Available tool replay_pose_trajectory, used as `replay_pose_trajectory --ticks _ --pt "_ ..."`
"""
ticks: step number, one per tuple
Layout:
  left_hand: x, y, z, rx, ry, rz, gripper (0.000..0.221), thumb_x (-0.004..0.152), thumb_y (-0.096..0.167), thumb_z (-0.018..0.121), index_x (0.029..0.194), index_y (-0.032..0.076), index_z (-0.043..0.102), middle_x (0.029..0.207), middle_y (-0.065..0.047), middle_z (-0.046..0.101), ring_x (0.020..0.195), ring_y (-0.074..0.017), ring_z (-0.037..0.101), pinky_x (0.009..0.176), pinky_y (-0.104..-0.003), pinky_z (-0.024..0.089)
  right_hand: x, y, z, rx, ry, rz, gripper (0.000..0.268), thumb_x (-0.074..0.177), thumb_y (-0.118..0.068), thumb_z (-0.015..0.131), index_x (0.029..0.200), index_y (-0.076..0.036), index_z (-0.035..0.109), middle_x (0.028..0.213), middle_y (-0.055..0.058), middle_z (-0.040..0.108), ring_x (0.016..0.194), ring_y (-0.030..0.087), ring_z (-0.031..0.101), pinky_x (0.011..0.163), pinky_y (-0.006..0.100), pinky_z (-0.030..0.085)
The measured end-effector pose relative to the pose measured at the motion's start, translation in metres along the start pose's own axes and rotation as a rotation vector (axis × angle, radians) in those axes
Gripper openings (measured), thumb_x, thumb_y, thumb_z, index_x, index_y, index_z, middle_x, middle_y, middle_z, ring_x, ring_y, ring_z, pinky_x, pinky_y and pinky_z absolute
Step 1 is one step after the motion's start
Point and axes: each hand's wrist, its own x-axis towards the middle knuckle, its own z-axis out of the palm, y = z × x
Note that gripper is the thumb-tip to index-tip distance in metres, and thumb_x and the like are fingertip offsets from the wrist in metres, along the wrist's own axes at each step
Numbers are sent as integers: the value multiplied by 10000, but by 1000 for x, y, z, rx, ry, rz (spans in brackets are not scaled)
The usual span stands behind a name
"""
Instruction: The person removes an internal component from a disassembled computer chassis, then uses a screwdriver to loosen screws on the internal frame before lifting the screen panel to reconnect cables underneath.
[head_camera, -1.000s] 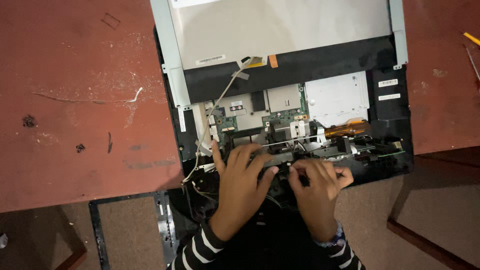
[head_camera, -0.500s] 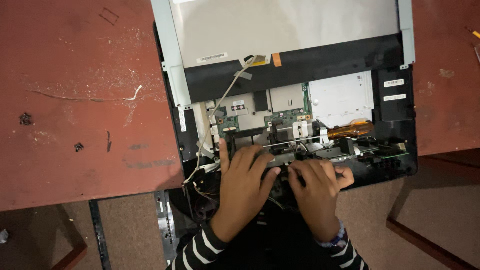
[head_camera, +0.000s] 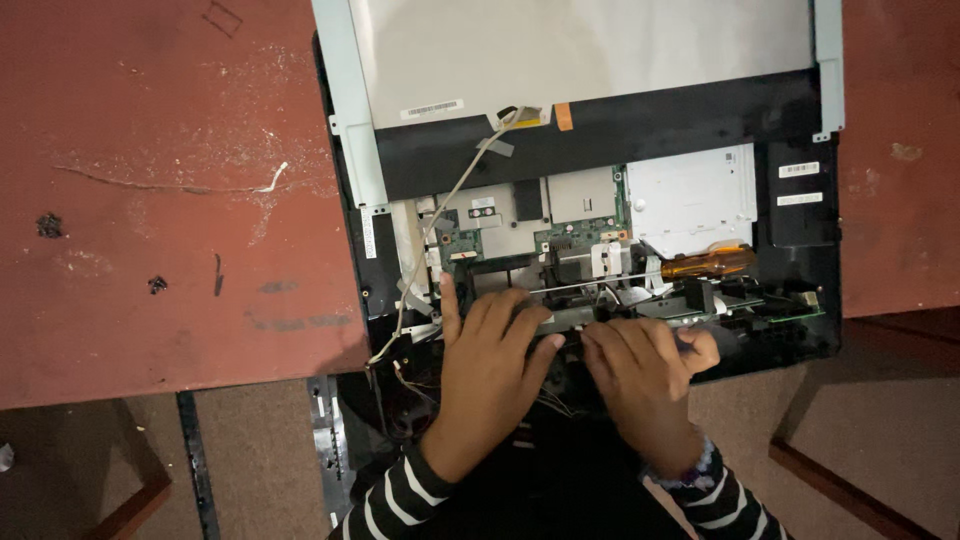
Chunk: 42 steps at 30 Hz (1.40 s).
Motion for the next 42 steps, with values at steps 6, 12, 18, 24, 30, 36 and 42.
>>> replay_pose_trajectory --ticks 6,12,18,24,30,36,42 --pt "1 0 1 -7 21 3 191 966 279 696 1050 109 670 1143 -78 634 1070 -291 603 1220 -700 92 0 5 -1 108 36 38 82 999 -38 628 1018 9 691 1080 88 723 961 266 662 841 423 479" --pt "1 1 -1 9 28 4 188 969 277 698 1045 109 663 1131 -79 630 1081 -298 602 1208 -728 96 3 6 -7 -9 -39 44 89 970 -72 666 1043 -70 716 1104 17 716 1000 236 648 904 428 402" --pt "1 0 0 30 14 -2 198 957 295 698 1059 126 678 1148 -64 641 1076 -292 605 1200 -740 70 5 8 -4 -148 -157 -8 203 914 -78 686 1115 -52 699 1148 57 680 1033 259 626 931 408 462" --pt "3 1 -2 31 19 0 189 964 285 700 1041 114 678 1142 -79 648 1085 -299 606 1198 -751 84 3 14 -1 -37 -122 -25 116 945 -25 642 1056 -27 677 1055 41 661 948 233 597 871 381 455" --pt "4 2 -4 20 12 -8 186 963 286 686 1038 116 681 1131 -69 641 1073 -290 603 1188 -758 95 1 16 -1 67 -101 -41 159 930 -43 683 1086 -13 694 1104 82 701 1025 269 639 881 438 487" --pt "3 1 -1 33 7 -21 220 949 303 699 1062 115 689 1161 -78 647 1085 -300 607 1188 -759 95 -4 20 6 128 -97 -41 168 918 -17 708 1086 -2 710 1121 94 704 1048 257 645 966 412 506" --pt "1 -4 3 96 9 30 208 888 250 760 1075 179 700 1201 -55 633 1098 -297 590 1144 -806 127 4 24 1 173 20 -78 24 957 -26 709 955 -11 728 1017 68 704 920 242 639 875 400 491"
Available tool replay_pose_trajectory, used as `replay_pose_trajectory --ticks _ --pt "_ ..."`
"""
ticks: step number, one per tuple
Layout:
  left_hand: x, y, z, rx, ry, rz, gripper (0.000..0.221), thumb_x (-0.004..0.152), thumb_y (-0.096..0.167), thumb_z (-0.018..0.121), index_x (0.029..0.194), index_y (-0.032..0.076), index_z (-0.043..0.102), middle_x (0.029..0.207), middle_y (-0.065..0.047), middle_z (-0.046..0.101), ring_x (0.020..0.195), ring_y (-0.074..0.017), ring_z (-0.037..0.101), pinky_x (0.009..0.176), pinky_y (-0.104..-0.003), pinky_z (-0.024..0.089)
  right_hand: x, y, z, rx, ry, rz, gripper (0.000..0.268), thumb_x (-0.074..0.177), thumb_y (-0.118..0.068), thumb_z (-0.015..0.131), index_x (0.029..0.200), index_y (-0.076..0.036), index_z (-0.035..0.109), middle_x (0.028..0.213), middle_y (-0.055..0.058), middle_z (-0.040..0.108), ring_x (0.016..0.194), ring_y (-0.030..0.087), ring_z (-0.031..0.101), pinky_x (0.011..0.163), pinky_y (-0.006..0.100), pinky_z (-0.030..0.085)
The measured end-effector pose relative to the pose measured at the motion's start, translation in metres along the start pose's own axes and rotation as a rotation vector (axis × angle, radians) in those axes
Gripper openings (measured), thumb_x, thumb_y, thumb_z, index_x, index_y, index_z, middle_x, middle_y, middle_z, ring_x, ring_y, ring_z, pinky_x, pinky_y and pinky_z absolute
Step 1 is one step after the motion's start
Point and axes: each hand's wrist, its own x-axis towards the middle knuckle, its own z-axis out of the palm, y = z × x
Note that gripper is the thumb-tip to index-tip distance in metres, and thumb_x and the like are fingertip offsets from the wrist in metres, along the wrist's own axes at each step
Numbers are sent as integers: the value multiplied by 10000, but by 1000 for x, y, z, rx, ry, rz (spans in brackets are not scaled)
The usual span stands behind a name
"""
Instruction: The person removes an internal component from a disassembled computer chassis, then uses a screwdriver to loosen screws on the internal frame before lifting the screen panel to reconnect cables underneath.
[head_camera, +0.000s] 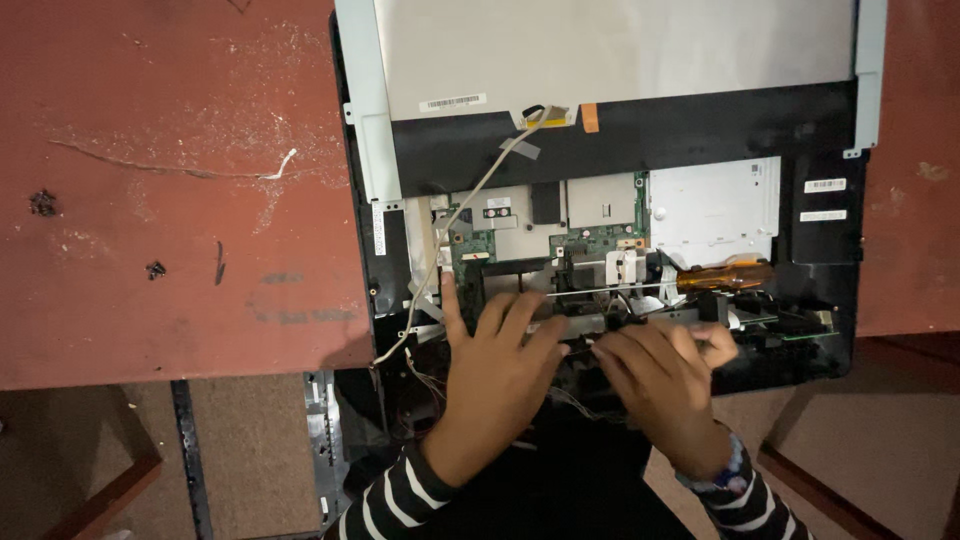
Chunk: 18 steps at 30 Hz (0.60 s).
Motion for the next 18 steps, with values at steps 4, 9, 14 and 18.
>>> replay_pose_trajectory --ticks 4,9,14,18 --pt "0 2 -1 5 -5 63 213 862 338 798 1020 214 726 1272 -44 621 1184 -293 565 1098 -842 147 -37 2 13 66 -49 74 91 958 -60 660 1038 -85 695 1085 29 678 993 208 641 945 394 499" --pt "6 5 -18 -124 -89 98 140 940 348 732 892 218 752 1321 -40 619 1270 -305 539 1097 -868 0 -39 -6 2 -67 56 -28 159 1040 -136 592 1153 -119 703 1130 29 670 1018 239 599 992 342 445" --pt "5 4 -25 -417 -88 -7 103 945 312 701 920 239 769 1329 2 636 1281 -270 550 1169 -759 -119 -21 -18 -5 -136 261 -23 130 963 -137 803 1000 -189 689 981 -29 666 971 188 595 1061 436 258" --pt "3 2 -18 -391 -43 16 98 969 285 685 915 225 740 1328 11 631 1281 -292 550 1187 -750 -106 -6 -31 -10 -69 253 44 51 1018 -127 667 1045 -153 701 1048 2 707 1006 237 625 973 418 344"
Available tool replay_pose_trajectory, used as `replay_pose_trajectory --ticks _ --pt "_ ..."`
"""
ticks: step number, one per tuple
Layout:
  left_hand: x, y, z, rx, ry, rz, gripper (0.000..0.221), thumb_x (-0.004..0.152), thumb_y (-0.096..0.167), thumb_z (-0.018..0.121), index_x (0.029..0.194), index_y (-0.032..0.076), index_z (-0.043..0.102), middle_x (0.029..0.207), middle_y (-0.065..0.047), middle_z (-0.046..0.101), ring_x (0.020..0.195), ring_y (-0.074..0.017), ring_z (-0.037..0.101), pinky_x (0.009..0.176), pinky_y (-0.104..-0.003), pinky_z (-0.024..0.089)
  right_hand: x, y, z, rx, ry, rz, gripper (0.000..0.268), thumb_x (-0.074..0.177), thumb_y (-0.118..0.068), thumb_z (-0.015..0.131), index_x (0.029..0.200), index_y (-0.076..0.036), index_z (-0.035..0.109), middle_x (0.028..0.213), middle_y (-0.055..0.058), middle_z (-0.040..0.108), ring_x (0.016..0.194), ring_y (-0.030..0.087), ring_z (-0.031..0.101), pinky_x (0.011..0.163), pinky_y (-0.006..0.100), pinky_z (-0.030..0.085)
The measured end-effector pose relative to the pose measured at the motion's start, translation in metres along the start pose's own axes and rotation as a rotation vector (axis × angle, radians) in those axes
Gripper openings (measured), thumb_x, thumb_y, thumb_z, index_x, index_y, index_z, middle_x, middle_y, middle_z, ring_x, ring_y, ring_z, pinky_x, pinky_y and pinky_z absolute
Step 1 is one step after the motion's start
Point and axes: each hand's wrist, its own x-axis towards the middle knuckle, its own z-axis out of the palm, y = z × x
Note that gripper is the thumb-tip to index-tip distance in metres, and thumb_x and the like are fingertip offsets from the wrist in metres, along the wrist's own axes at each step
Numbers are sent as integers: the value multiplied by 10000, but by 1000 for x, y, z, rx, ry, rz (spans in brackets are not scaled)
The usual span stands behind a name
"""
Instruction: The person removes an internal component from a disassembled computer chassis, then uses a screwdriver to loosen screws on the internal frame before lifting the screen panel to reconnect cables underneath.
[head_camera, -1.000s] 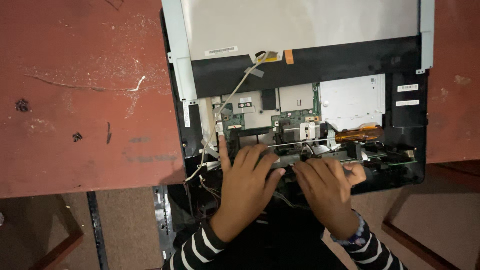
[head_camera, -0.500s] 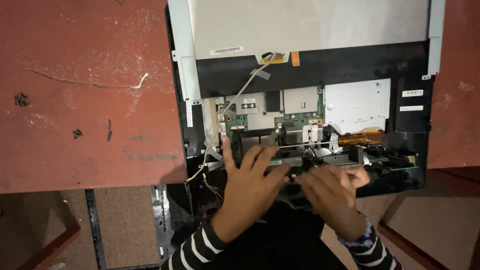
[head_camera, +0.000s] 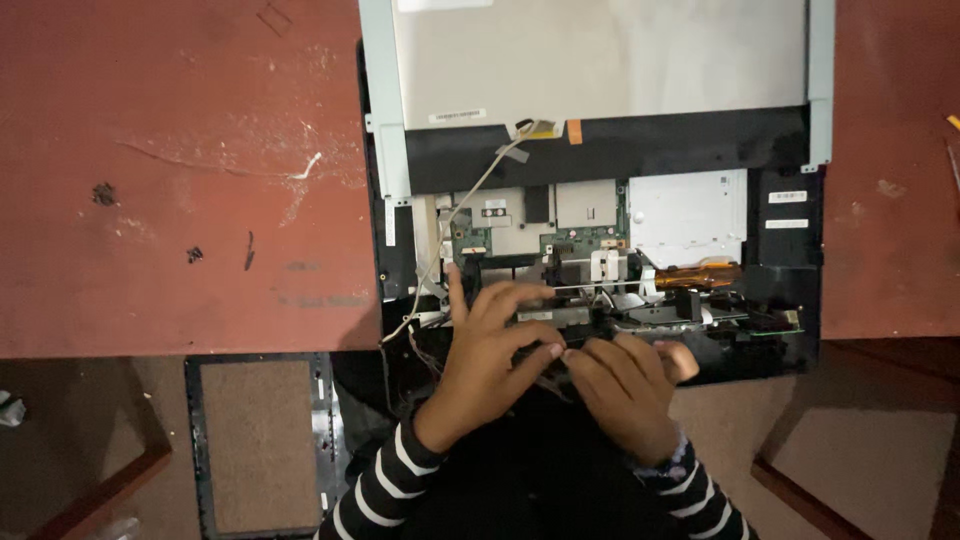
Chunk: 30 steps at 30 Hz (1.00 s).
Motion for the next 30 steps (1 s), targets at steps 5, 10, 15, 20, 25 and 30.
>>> replay_pose_trajectory --ticks 5,10,15,20,25,30 --pt "-2 -5 7 -18 96 -20 83 919 288 746 878 220 723 1161 19 663 1159 -228 598 1224 -701 -53 20 -22 6 108 30 382 99 912 -154 714 830 -209 719 832 -111 719 842 171 644 932 406 279" --pt "-3 -1 3 -26 81 -1 115 939 274 730 869 195 685 1146 18 647 1155 -242 596 1220 -717 -68 13 -24 2 320 -35 551 70 917 -178 677 891 -195 740 908 -70 748 889 162 657 929 391 295" --pt "-1 2 0 -29 56 62 96 943 225 741 868 212 682 1170 19 643 1175 -253 601 1198 -743 -108 6 -17 2 537 -158 712 64 913 -216 690 864 -203 728 920 -81 752 906 123 662 948 343 305" --pt "-1 0 5 83 28 86 82 947 253 742 887 229 692 1170 9 628 1138 -248 595 1191 -751 -40 1 -17 8 475 -148 731 55 908 -192 690 860 -208 712 914 -98 736 901 102 656 935 343 285" --pt "3 -4 8 70 104 -89 152 958 315 702 1004 170 713 1074 -18 637 1076 -234 640 1242 -644 87 0 -10 13 152 -127 773 91 959 -205 693 933 -147 758 1053 73 642 1067 291 556 936 439 378" --pt "5 -3 10 193 51 -96 248 996 362 636 1025 123 697 1099 -55 641 1058 -276 625 1230 -642 109 -11 -16 29 20 -177 813 80 938 -231 738 971 -179 787 1091 142 689 1138 299 593 838 474 422"
